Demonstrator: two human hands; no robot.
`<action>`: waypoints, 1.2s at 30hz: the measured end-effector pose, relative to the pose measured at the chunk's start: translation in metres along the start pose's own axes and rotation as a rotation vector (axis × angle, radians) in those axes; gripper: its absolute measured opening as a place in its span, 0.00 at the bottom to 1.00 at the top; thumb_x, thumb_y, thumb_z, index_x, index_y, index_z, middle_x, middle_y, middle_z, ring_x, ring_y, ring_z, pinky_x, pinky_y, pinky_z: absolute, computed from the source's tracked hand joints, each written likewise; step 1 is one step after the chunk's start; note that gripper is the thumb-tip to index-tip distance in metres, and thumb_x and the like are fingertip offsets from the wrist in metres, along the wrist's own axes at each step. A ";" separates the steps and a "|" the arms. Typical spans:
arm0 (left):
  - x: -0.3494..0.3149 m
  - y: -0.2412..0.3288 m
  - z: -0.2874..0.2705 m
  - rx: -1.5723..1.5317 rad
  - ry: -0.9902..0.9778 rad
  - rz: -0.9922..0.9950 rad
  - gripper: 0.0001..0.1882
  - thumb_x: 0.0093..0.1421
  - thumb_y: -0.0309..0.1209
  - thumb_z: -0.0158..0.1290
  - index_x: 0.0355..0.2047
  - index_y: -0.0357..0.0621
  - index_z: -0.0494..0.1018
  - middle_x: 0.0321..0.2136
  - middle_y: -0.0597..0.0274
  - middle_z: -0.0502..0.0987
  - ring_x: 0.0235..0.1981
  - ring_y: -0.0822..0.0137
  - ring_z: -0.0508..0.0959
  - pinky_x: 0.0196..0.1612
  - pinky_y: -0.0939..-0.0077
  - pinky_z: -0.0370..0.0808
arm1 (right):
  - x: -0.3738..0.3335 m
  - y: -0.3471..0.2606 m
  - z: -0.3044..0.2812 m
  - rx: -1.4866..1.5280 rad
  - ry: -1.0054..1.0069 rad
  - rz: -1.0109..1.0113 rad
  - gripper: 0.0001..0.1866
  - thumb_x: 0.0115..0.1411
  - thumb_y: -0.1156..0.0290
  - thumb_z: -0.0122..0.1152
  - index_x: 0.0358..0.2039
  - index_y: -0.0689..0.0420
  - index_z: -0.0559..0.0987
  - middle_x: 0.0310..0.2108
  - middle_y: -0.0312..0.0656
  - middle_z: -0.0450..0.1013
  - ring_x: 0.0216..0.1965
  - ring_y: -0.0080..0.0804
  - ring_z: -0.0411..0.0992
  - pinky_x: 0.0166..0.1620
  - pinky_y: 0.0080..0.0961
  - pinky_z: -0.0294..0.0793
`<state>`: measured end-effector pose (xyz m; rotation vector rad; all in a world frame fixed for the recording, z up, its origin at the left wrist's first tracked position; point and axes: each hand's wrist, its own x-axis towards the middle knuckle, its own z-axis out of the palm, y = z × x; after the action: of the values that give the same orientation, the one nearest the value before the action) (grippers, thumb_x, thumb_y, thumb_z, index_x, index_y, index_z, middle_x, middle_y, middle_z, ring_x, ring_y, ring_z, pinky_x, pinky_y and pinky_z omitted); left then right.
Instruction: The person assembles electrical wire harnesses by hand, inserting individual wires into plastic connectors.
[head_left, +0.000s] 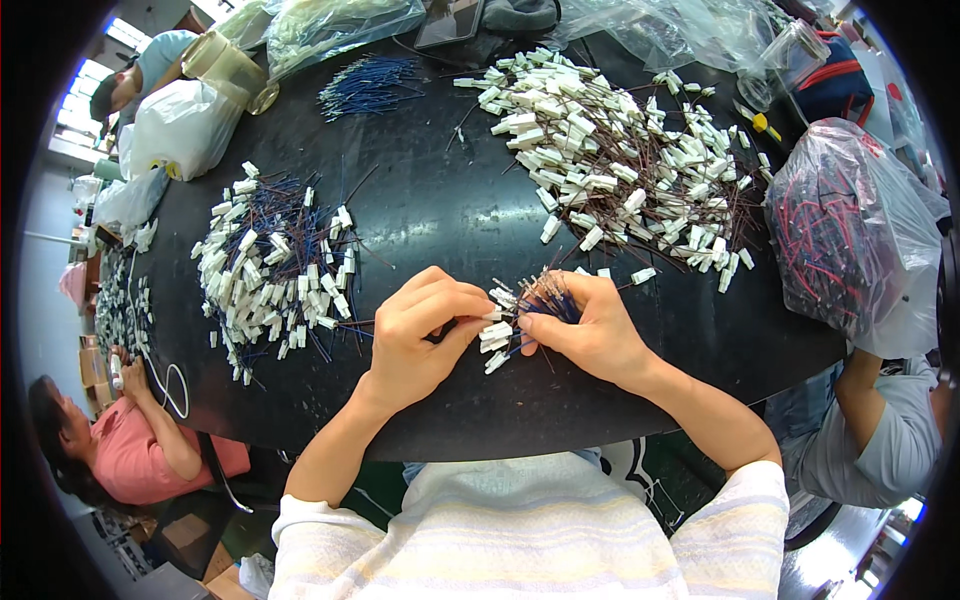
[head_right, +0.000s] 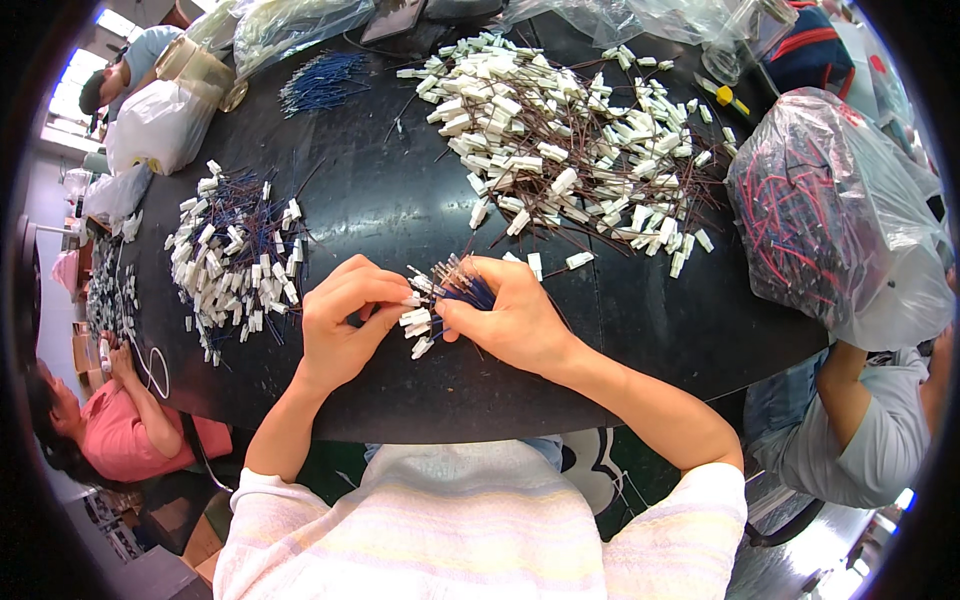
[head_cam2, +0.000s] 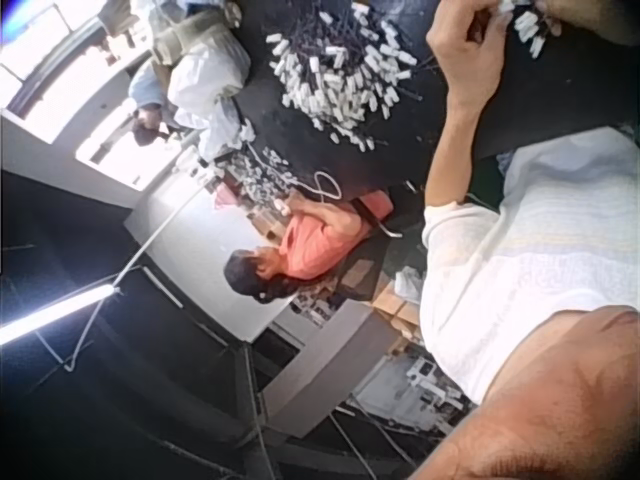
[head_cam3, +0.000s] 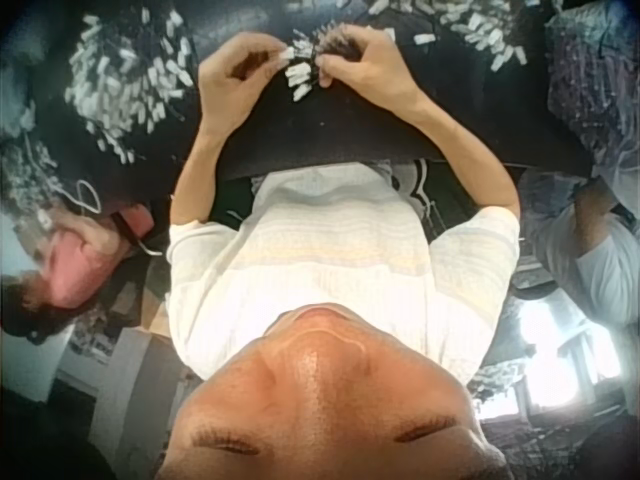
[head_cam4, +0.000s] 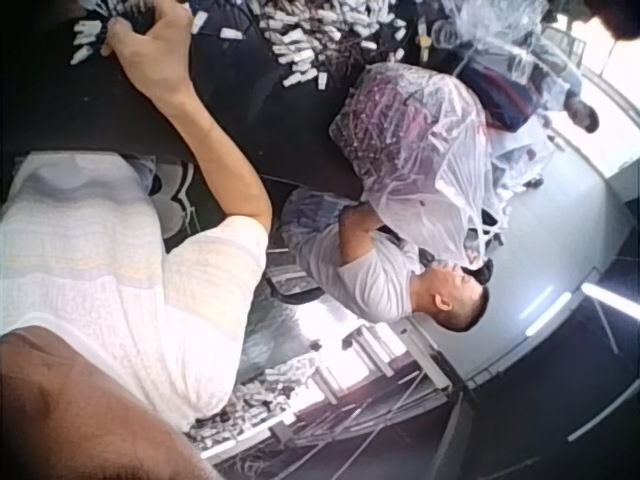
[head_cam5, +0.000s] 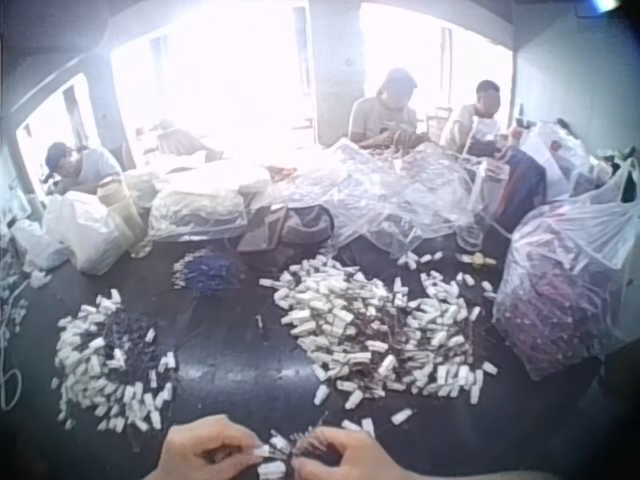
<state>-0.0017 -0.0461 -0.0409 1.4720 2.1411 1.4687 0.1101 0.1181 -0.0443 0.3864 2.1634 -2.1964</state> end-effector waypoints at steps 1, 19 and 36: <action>0.000 0.001 0.001 0.000 0.000 0.000 0.09 0.41 0.15 0.57 0.25 0.38 0.74 0.25 0.62 0.76 0.23 0.74 0.70 0.20 0.85 0.63 | 0.000 0.000 -0.002 0.070 -0.006 0.003 0.04 0.51 0.75 0.56 0.26 0.62 0.74 0.19 0.36 0.73 0.23 0.18 0.70 0.27 0.16 0.67; 0.010 0.002 -0.005 0.068 -0.240 0.137 0.13 0.38 0.16 0.58 0.28 0.35 0.75 0.27 0.58 0.77 0.27 0.63 0.74 0.27 0.76 0.71 | -0.001 0.011 0.003 0.082 0.033 -0.073 0.04 0.52 0.77 0.56 0.27 0.65 0.73 0.21 0.37 0.73 0.23 0.19 0.71 0.28 0.18 0.70; 0.033 -0.009 -0.003 -0.049 -0.039 -0.331 0.07 0.47 0.22 0.58 0.28 0.37 0.74 0.20 0.69 0.72 0.20 0.82 0.66 0.23 0.86 0.63 | -0.003 0.005 -0.002 0.283 0.010 0.030 0.07 0.57 0.73 0.54 0.30 0.64 0.75 0.22 0.38 0.73 0.22 0.15 0.69 0.22 0.11 0.62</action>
<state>-0.0256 -0.0225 -0.0338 1.0567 2.1778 1.3494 0.1145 0.1194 -0.0481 0.4368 1.8384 -2.4933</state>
